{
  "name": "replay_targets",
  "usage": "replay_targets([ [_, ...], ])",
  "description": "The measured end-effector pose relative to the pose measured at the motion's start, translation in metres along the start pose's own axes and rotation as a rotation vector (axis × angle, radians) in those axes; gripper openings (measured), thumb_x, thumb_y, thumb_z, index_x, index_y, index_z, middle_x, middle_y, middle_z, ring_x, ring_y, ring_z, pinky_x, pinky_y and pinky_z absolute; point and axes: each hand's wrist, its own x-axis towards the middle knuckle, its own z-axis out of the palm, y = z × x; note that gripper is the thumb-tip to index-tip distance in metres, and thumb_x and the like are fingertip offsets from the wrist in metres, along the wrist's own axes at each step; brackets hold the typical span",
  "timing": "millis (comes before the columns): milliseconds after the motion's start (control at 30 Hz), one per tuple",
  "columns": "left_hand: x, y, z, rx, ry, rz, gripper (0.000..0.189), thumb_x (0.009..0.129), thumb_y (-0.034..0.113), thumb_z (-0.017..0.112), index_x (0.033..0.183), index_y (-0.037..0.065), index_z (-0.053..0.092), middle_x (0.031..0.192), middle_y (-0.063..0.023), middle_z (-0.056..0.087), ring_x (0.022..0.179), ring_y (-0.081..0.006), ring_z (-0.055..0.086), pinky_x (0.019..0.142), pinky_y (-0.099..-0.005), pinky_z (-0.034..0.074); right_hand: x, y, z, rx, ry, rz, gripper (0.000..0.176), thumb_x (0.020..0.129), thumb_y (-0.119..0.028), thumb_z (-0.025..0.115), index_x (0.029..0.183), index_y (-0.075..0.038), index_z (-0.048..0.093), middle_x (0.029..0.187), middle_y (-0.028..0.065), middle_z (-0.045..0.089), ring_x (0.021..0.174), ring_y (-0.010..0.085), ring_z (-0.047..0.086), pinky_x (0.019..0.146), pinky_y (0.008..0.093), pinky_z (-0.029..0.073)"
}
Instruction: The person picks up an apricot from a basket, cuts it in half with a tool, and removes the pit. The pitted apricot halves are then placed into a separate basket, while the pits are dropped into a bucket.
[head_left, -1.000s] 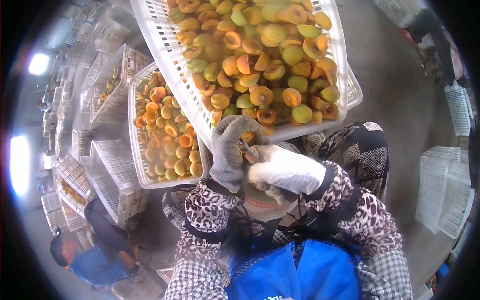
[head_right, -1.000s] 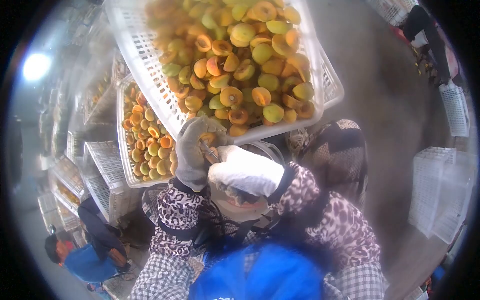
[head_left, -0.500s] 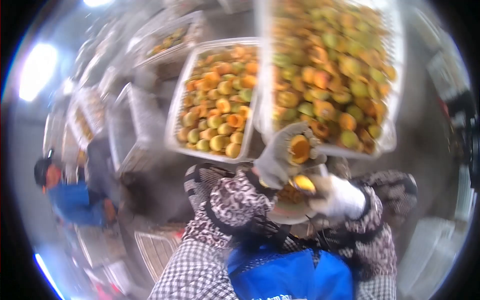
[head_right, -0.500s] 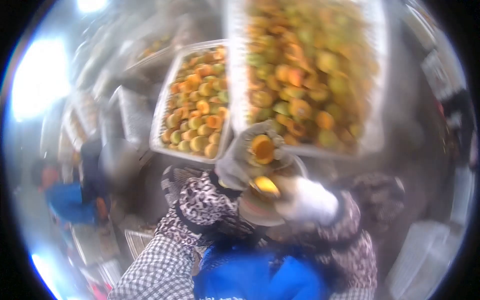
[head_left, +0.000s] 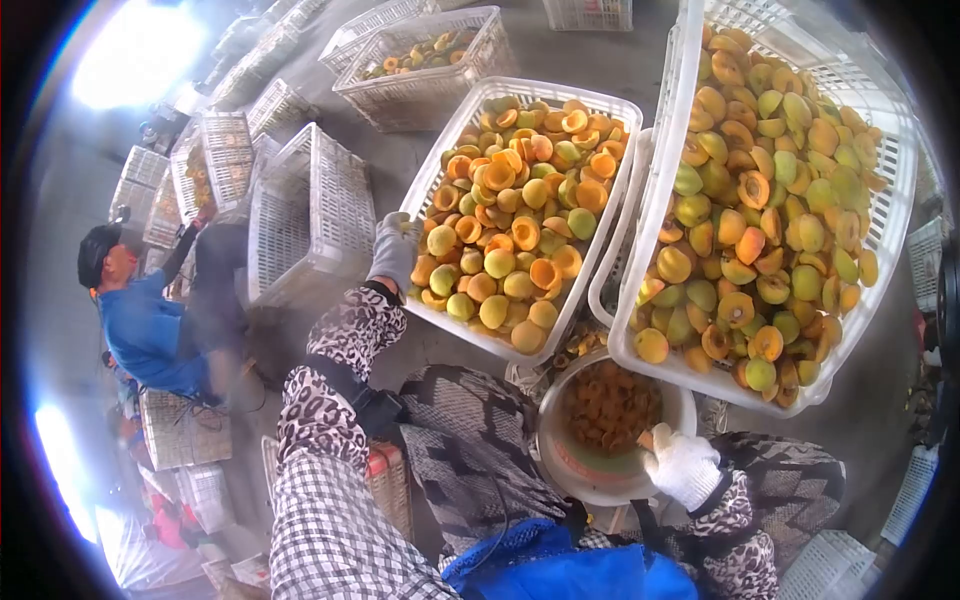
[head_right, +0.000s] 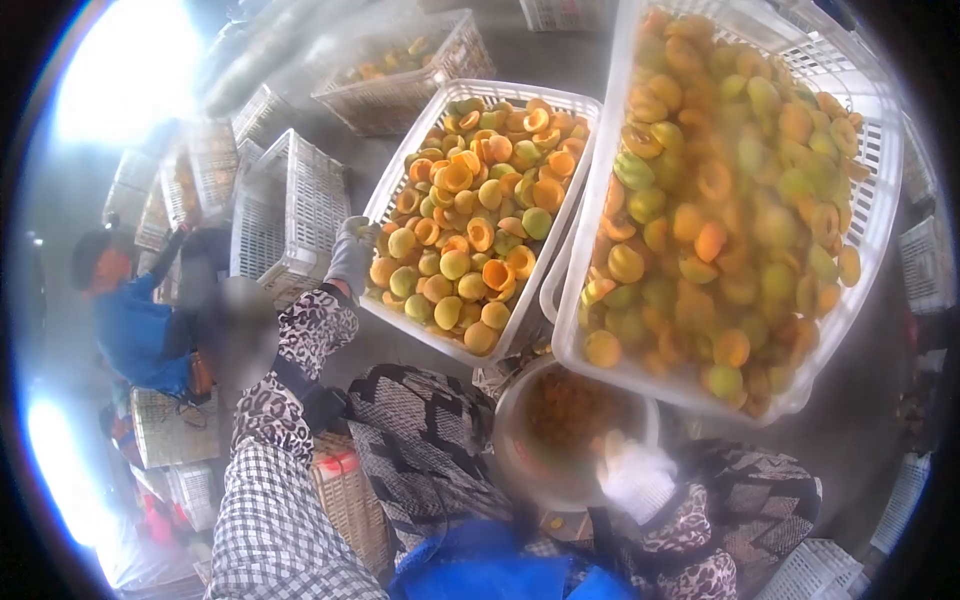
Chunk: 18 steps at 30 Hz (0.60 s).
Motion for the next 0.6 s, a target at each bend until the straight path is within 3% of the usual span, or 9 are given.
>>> replay_targets([
  [33, 0.005, 0.001, 0.005, -0.006, -0.009, -0.003, 0.033, 0.088, 0.023, 0.066, 0.113, 0.004, 0.057, 0.112, -0.0197, 0.057, 0.102, -0.0342, 0.057, 0.088, -0.039, 0.046, 0.003, -0.004, -0.004, -0.002, -0.007, 0.009, 0.033, 0.087, -0.033, 0.055, 0.101, -0.004, 0.05, 0.077, 0.02, 0.067, 0.07, 0.0368, 0.067, 0.061, 0.0459, 0.055],
  [133, 0.009, -0.004, 0.017, 0.276, -0.045, 0.354, 0.034, 0.091, 0.03, 0.06, 0.115, 0.006, 0.057, 0.116, -0.017, 0.054, 0.11, -0.0364, 0.049, 0.097, -0.0417, 0.04, 0.012, -0.007, -0.008, 0.095, -0.002, -0.104, 0.035, 0.087, -0.035, 0.055, 0.101, -0.003, 0.05, 0.075, 0.0204, 0.065, 0.069, 0.0378, 0.067, 0.06, 0.0466, 0.054],
  [233, -0.002, 0.01, 0.015, 0.643, -0.125, 0.353, 0.036, 0.094, 0.036, 0.053, 0.118, 0.009, 0.057, 0.118, -0.0153, 0.054, 0.117, -0.0353, 0.046, 0.103, -0.0434, 0.034, 0.019, -0.002, 0.004, 0.052, 0.01, -0.123, 0.034, 0.086, -0.033, 0.056, 0.101, -0.004, 0.05, 0.077, 0.0201, 0.065, 0.068, 0.0377, 0.066, 0.057, 0.0464, 0.054],
  [267, 0.004, 0.02, 0.01, 0.897, -0.294, 0.207, 0.044, 0.097, 0.041, 0.043, 0.126, 0.01, 0.054, 0.129, -0.0139, 0.051, 0.127, -0.0342, 0.04, 0.11, -0.0434, 0.026, 0.02, 0.001, 0.011, 0.022, -0.005, -0.104, 0.033, 0.086, -0.032, 0.057, 0.101, -0.004, 0.05, 0.078, 0.02, 0.065, 0.068, 0.0376, 0.066, 0.056, 0.0462, 0.054],
  [300, 0.007, -0.003, 0.019, 0.898, -0.306, 0.207, 0.044, 0.097, 0.041, 0.043, 0.126, 0.01, 0.054, 0.129, -0.0139, 0.051, 0.127, -0.0342, 0.04, 0.11, -0.0434, 0.026, 0.02, 0.002, 0.016, -0.008, -0.018, -0.085, 0.032, 0.085, -0.031, 0.057, 0.101, -0.004, 0.05, 0.079, 0.0199, 0.065, 0.068, 0.0375, 0.066, 0.055, 0.046, 0.053],
  [367, 0.009, -0.062, 0.039, 0.935, -0.067, 0.486, 0.05, 0.098, 0.042, 0.038, 0.132, 0.008, 0.05, 0.139, -0.0149, 0.045, 0.136, -0.034, 0.031, 0.114, -0.0429, 0.021, 0.022, 0.003, 0.018, -0.036, -0.036, -0.059, 0.031, 0.085, -0.031, 0.058, 0.1, -0.005, 0.05, 0.08, 0.0197, 0.065, 0.068, 0.0373, 0.066, 0.055, 0.0458, 0.053],
  [400, -0.007, -0.017, 0.032, 0.803, -0.169, 0.233, 0.056, 0.099, 0.044, 0.034, 0.141, 0.008, 0.041, 0.149, -0.0127, 0.035, 0.142, -0.0319, 0.021, 0.117, -0.0414, 0.015, 0.023, 0.003, 0.016, 0.021, 0.02, -0.114, 0.031, 0.084, -0.029, 0.058, 0.1, -0.004, 0.05, 0.081, 0.0194, 0.065, 0.067, 0.0371, 0.066, 0.054, 0.046, 0.053],
  [567, -0.002, -0.023, 0.048, 0.8, -0.137, 0.173, 0.056, 0.101, 0.038, 0.031, 0.147, 0.006, 0.029, 0.155, -0.0119, 0.022, 0.145, -0.0269, 0.012, 0.119, -0.0405, 0.008, 0.033, -0.003, 0.029, 0.022, -0.041, -0.037, 0.029, 0.082, -0.026, 0.061, 0.099, -0.004, 0.05, 0.082, 0.0181, 0.065, 0.065, 0.0368, 0.065, 0.056, 0.0461, 0.052],
  [600, 0.003, -0.026, 0.048, 0.848, -0.133, 0.22, 0.055, 0.1, 0.035, 0.031, 0.147, 0.006, 0.028, 0.155, -0.0137, 0.022, 0.145, -0.0276, 0.012, 0.118, -0.0409, 0.009, 0.035, -0.004, 0.032, -0.027, 0.083, -0.122, 0.028, 0.083, -0.026, 0.061, 0.098, -0.004, 0.05, 0.081, 0.0177, 0.064, 0.065, 0.0367, 0.065, 0.058, 0.0458, 0.052],
])
